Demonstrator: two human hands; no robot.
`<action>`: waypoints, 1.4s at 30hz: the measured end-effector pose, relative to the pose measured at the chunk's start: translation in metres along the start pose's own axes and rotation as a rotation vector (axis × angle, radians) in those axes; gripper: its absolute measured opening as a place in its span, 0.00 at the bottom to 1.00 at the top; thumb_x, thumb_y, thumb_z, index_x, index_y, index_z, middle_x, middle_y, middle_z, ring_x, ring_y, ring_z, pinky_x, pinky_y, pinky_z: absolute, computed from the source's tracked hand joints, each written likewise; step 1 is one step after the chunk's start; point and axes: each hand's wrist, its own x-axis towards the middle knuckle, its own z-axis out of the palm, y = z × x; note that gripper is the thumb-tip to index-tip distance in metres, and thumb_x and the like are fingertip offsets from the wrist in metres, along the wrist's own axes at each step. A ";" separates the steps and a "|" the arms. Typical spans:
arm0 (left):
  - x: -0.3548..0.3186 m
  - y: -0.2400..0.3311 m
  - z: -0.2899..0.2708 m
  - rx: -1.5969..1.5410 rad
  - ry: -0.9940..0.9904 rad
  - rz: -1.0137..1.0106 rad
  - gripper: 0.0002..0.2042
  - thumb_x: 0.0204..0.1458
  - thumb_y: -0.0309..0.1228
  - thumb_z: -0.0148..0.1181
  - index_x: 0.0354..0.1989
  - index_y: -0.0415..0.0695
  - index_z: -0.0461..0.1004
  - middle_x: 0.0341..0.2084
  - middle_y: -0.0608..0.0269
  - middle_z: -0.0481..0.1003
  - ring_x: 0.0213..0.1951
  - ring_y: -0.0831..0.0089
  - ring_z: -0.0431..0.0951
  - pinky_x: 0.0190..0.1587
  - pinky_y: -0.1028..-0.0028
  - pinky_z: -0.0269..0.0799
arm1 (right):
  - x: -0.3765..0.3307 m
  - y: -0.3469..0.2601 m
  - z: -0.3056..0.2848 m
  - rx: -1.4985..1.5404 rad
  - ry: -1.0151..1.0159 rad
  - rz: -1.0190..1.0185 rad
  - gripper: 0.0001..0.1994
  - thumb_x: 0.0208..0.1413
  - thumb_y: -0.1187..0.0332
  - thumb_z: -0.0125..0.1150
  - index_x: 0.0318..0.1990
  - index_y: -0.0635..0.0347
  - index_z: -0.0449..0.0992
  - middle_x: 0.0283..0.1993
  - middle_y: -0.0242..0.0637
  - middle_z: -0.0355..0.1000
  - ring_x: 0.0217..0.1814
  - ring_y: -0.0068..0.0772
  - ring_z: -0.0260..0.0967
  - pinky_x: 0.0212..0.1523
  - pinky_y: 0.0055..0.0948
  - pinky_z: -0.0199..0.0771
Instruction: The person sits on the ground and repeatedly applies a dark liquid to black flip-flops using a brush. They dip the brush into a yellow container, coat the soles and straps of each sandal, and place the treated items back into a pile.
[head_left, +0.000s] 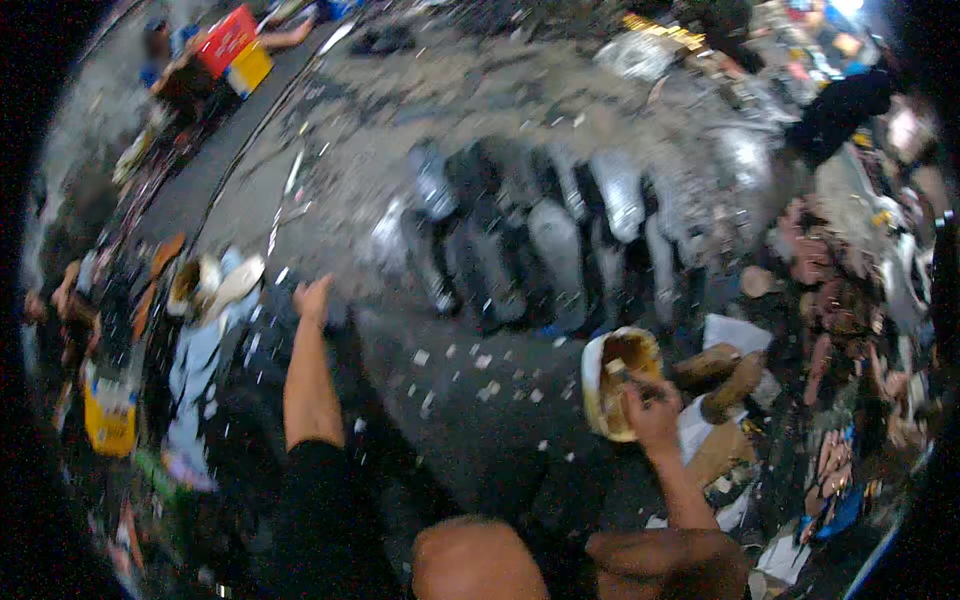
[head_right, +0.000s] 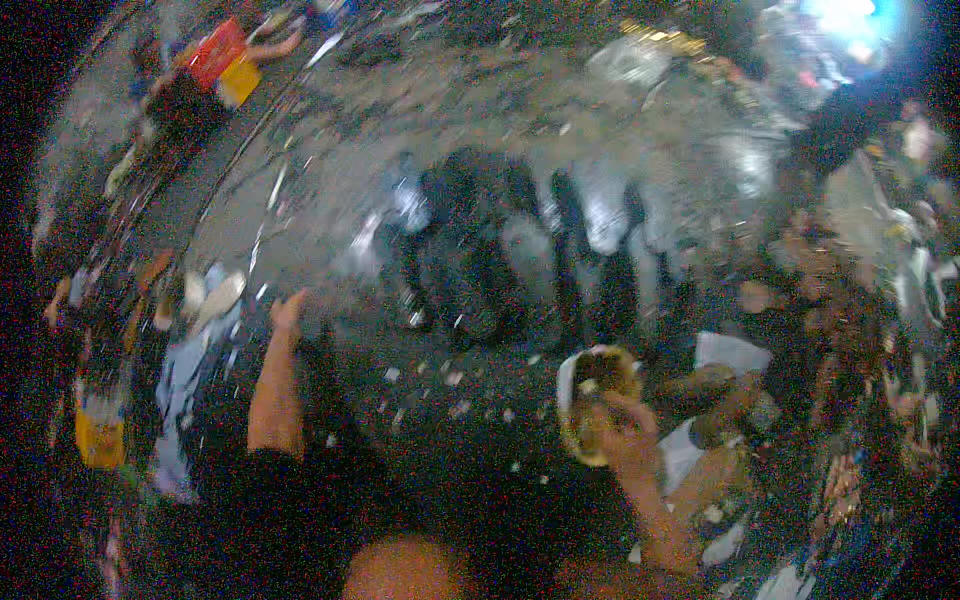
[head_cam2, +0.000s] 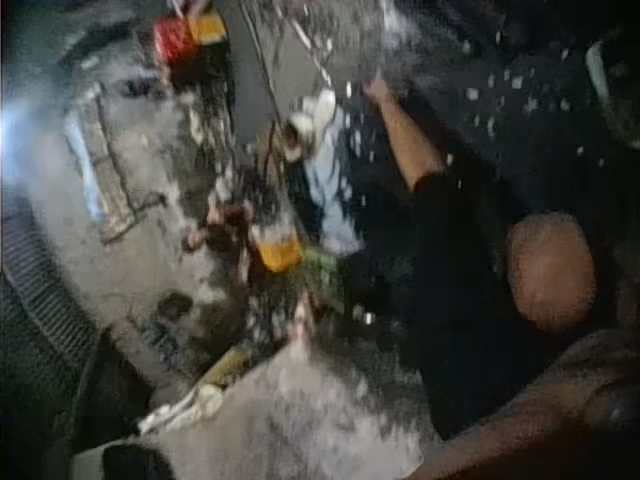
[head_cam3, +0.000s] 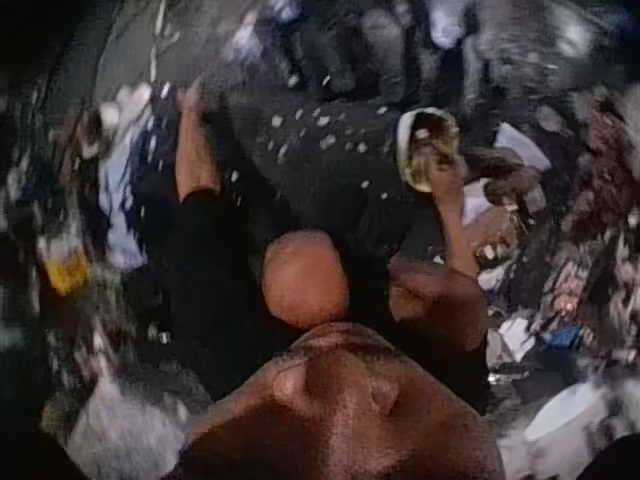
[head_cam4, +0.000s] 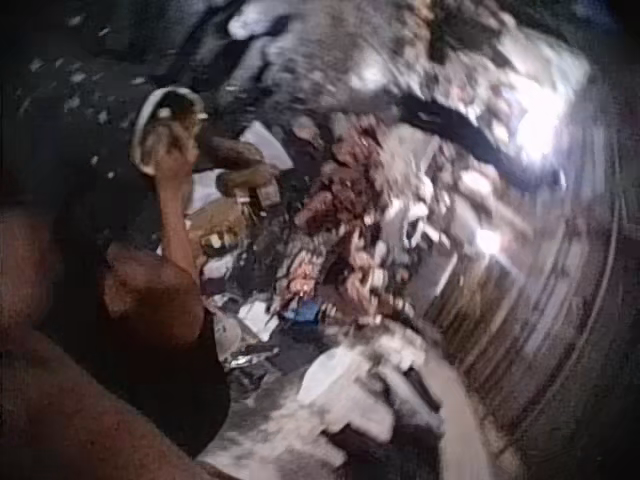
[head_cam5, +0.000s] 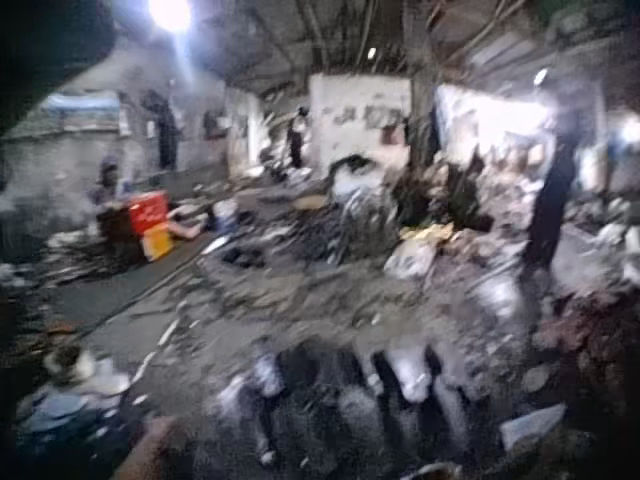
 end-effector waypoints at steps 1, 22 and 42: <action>0.005 -0.006 -0.007 -0.028 0.046 -0.046 0.38 0.39 0.43 0.76 0.53 0.26 0.69 0.50 0.46 0.75 0.48 0.58 0.76 0.53 0.63 0.72 | 0.005 0.002 0.003 -0.156 -0.104 0.044 0.15 0.56 0.60 0.64 0.42 0.63 0.80 0.36 0.49 0.77 0.43 0.51 0.73 0.46 0.45 0.72; -0.328 0.089 -0.097 -0.070 -0.724 0.440 0.23 0.50 0.29 0.66 0.56 0.38 0.73 0.51 0.61 0.75 0.41 0.72 0.76 0.43 0.75 0.73 | -0.042 -0.011 -0.061 -0.366 -0.590 0.410 0.24 0.56 0.49 0.63 0.29 0.67 0.77 0.29 0.53 0.75 0.33 0.57 0.74 0.33 0.47 0.71; -0.413 0.100 0.010 -0.966 -1.505 -0.537 0.24 0.67 0.43 0.40 0.61 0.39 0.68 0.53 0.53 0.75 0.50 0.61 0.78 0.54 0.64 0.74 | 0.062 -0.119 -0.036 0.717 -0.161 -0.181 0.15 0.54 0.64 0.67 0.49 0.54 0.79 0.49 0.39 0.77 0.52 0.43 0.73 0.55 0.39 0.71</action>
